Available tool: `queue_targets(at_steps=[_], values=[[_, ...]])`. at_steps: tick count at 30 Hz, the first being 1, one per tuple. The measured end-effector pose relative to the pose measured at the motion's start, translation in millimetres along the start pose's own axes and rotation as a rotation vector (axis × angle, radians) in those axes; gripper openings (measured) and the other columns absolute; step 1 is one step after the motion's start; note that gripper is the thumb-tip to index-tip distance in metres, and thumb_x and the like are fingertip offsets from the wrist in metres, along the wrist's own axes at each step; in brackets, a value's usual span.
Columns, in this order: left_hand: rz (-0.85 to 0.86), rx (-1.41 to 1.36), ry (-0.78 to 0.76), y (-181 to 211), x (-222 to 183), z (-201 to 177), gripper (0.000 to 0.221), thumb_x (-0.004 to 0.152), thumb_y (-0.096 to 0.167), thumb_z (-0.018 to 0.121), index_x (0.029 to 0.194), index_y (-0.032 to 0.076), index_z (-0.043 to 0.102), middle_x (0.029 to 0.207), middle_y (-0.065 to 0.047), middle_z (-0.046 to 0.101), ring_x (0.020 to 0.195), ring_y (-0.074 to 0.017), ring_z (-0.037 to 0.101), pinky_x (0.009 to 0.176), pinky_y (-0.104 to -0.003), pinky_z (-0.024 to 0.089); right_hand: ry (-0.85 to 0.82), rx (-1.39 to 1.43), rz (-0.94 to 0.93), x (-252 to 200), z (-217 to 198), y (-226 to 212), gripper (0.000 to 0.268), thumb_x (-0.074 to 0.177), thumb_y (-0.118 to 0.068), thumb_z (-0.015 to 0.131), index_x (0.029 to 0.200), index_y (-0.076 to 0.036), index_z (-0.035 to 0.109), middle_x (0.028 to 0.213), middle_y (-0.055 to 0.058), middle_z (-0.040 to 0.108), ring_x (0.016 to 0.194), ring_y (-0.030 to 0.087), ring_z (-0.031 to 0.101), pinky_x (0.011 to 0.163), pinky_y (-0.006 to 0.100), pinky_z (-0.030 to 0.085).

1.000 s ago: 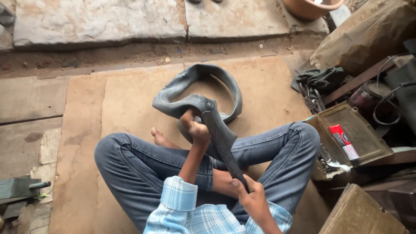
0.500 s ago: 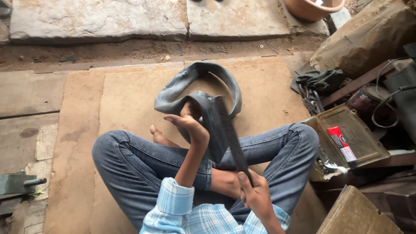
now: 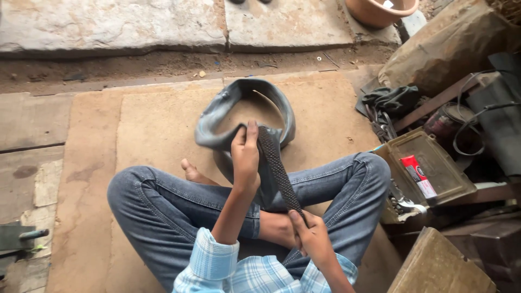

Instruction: Scraping the surface of a rubber inner tube with a rasp to prepare for patching.

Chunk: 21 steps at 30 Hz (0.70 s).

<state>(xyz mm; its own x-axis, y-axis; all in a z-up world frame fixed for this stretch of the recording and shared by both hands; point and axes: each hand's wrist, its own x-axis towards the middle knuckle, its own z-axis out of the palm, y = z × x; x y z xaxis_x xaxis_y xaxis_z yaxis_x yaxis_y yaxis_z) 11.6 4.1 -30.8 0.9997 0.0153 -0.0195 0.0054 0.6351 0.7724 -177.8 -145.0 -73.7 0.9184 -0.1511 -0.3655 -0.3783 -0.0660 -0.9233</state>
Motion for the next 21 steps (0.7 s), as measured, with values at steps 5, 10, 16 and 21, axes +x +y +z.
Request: queue_targets(at_steps=[5,10,16,21], values=[[-0.201,-0.089,0.161,-26,3,-21,0.028,0.105,0.025,0.054,0.102,0.001,0.067,0.089,-0.004,0.069,0.076,-0.0099,0.065,0.07,-0.025,0.054,0.184,0.09,0.056,-3,-1,2,0.042,0.098,-0.04,0.058,0.072,-0.006,0.059,0.045,0.002,0.048,0.031,0.008,0.039,0.03,0.026,0.029],[-0.061,-0.195,0.073,-39,-3,-19,0.014,0.105,0.01,0.06,0.111,-0.002,0.064,0.102,-0.005,0.069,0.089,-0.0098,0.066,0.081,-0.025,0.056,0.245,0.163,0.01,-13,-15,5,0.044,0.102,-0.036,0.054,0.071,-0.005,0.054,0.048,0.002,0.048,0.032,0.008,0.038,0.031,0.025,0.03],[0.006,-0.2,-0.212,8,-9,-12,0.025,0.097,0.002,0.066,0.121,-0.002,0.06,0.109,-0.01,0.07,0.094,-0.0145,0.069,0.084,-0.028,0.057,0.227,0.028,-0.088,-22,-3,-10,0.04,0.102,-0.034,0.053,0.075,-0.004,0.057,0.049,0.002,0.047,0.036,0.007,0.038,0.034,0.025,0.03],[0.034,-0.016,-0.327,-26,-13,-29,0.032,0.091,-0.002,0.073,0.12,-0.006,0.061,0.11,-0.01,0.071,0.098,-0.0146,0.069,0.086,-0.028,0.056,0.269,-0.295,-0.367,0,12,-52,0.032,0.103,-0.034,0.053,0.091,-0.008,0.066,0.053,-0.003,0.045,0.046,0.004,0.043,0.04,0.025,0.036]])
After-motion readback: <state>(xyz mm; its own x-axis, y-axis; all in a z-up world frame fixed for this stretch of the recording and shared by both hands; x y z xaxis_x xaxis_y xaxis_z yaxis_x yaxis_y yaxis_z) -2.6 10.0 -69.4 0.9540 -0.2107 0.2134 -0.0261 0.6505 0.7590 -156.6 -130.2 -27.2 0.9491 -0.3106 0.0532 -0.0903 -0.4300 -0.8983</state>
